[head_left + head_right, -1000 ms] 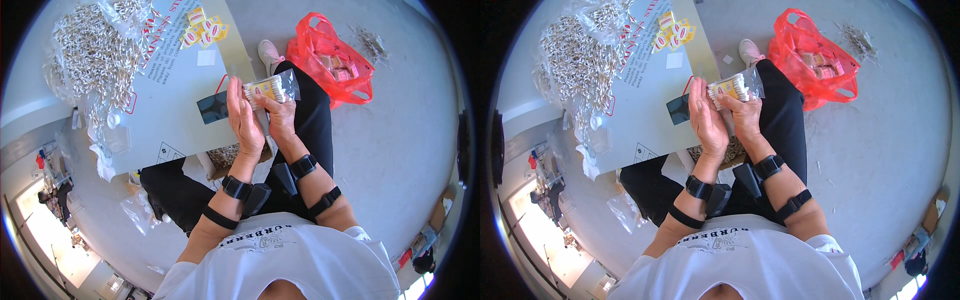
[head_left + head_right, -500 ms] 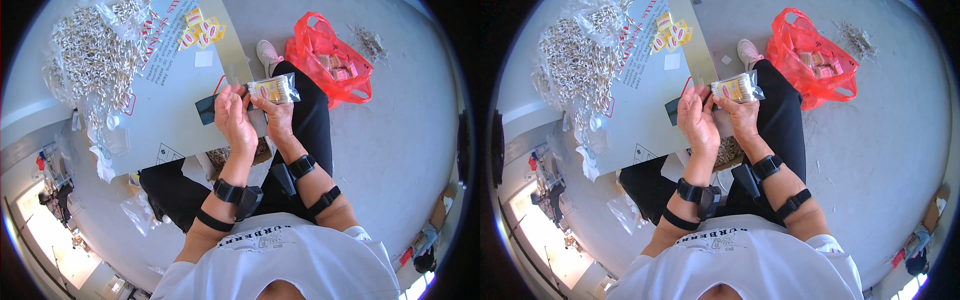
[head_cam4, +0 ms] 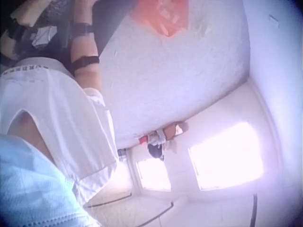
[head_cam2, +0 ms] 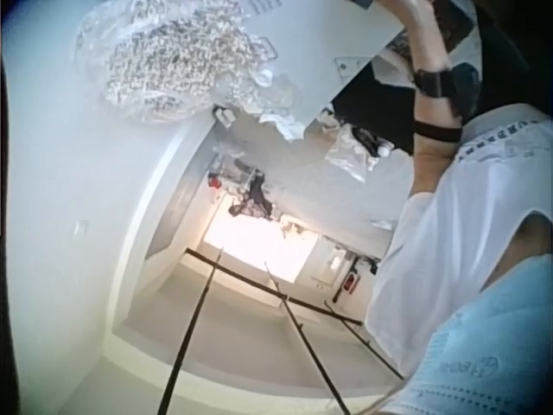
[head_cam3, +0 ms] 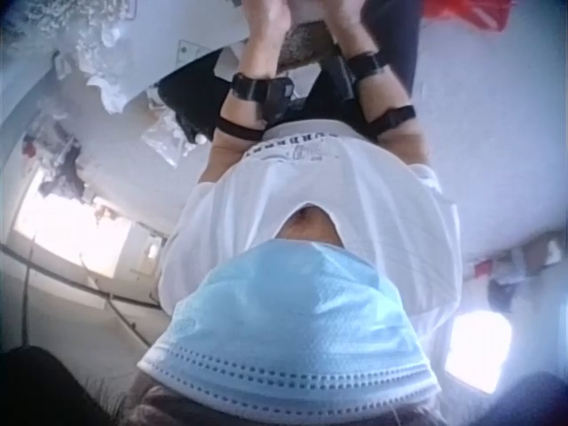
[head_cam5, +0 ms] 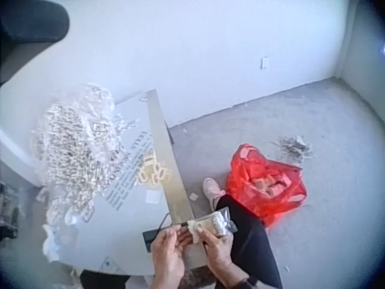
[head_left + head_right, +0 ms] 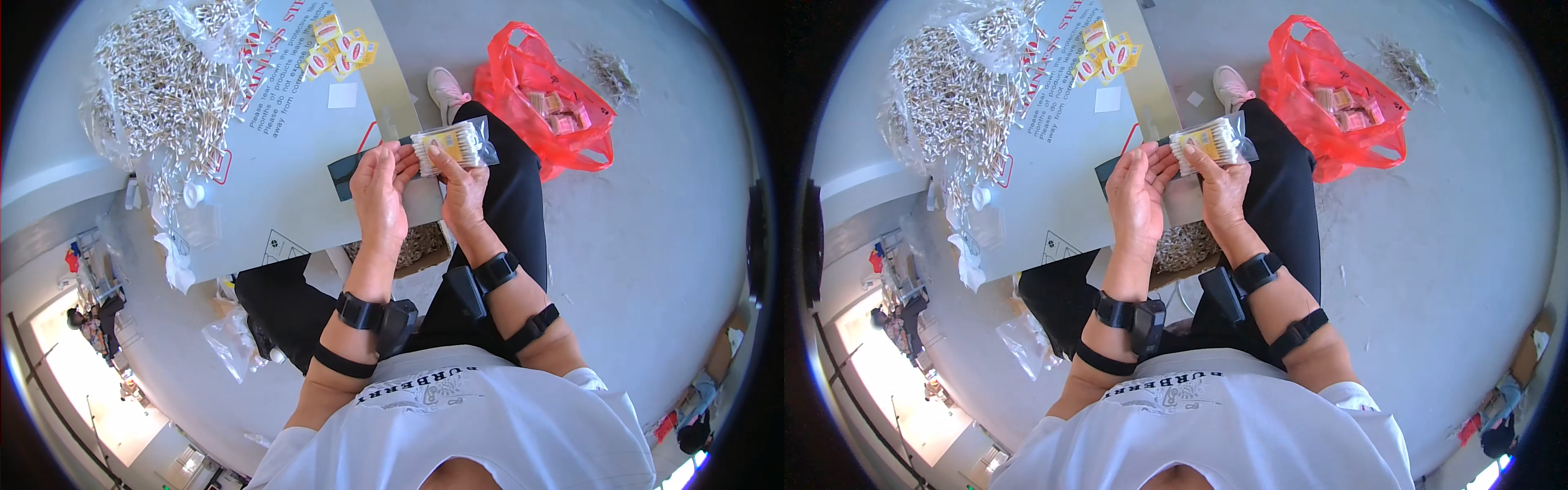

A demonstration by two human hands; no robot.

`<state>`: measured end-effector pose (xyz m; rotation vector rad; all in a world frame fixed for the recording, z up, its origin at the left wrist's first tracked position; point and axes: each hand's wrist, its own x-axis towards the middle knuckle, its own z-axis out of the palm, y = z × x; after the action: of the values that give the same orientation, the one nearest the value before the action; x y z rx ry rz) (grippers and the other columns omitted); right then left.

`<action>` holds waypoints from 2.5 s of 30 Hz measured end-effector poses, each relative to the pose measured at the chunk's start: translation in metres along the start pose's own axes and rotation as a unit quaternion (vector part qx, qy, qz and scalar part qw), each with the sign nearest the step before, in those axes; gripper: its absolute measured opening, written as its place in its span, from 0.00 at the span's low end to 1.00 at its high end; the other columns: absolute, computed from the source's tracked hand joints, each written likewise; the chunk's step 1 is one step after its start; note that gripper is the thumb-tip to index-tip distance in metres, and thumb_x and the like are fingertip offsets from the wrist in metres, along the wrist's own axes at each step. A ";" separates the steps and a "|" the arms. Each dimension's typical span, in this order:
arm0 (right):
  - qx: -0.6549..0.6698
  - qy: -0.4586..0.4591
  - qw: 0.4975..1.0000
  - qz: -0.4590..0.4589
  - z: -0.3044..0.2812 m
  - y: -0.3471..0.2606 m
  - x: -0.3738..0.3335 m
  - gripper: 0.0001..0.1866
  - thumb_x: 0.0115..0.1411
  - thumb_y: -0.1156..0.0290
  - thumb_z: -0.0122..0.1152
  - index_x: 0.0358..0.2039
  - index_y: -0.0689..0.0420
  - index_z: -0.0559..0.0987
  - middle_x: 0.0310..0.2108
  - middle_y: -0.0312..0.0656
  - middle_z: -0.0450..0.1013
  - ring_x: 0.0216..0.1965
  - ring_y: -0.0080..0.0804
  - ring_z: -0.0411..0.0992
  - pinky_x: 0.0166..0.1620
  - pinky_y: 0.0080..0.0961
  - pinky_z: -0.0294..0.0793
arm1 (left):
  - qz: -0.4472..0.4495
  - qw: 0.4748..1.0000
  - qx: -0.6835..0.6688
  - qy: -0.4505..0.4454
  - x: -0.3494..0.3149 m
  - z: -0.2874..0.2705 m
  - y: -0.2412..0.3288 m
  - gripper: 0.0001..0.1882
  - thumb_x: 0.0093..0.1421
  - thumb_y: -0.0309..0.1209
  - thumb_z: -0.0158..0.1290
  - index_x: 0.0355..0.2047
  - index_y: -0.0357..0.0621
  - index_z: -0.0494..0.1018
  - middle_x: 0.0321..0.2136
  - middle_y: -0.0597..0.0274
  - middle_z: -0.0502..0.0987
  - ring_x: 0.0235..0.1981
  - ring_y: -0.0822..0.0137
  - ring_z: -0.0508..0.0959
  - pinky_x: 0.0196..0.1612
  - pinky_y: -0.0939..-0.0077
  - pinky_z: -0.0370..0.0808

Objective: Manually organizing cotton swabs into small plastic bundles and inserting them into a secondary plastic wrap.

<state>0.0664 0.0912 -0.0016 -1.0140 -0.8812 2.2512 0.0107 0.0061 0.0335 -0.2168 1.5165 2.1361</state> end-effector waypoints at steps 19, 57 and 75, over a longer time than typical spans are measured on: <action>-0.030 -0.049 0.998 -0.011 -0.004 0.001 0.003 0.17 0.51 0.81 0.70 0.42 0.62 0.78 0.38 0.38 0.78 0.38 0.25 0.76 0.45 0.22 0.75 | -0.041 0.997 -0.057 -0.024 0.001 0.006 0.000 0.28 0.69 0.42 0.48 0.55 0.27 0.61 0.47 0.39 0.73 0.47 0.54 0.76 0.52 0.61 0.75; 0.162 -0.047 0.985 0.033 -0.003 -0.012 0.021 0.28 0.55 0.89 0.59 0.57 0.66 0.66 0.54 0.54 0.71 0.55 0.43 0.72 0.58 0.35 0.72 | -0.036 0.995 -0.071 -0.065 -0.002 0.004 -0.007 0.29 0.71 0.43 0.42 0.61 0.32 0.55 0.57 0.33 0.65 0.58 0.48 0.69 0.62 0.56 0.65; 0.285 -0.158 0.937 0.128 -0.017 -0.020 0.017 0.40 0.65 0.39 0.47 0.63 0.60 0.60 0.64 0.50 0.61 0.66 0.44 0.57 0.69 0.41 0.54 | 0.312 0.605 0.690 -0.245 -0.005 0.003 -0.014 0.39 0.67 0.51 0.42 0.70 0.41 0.47 0.71 0.48 0.45 0.72 0.51 0.45 0.70 0.54 0.42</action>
<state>0.0738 0.1213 -0.0036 -0.5265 -0.1706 2.7041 0.0225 0.0107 0.0251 1.4598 2.4923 0.5582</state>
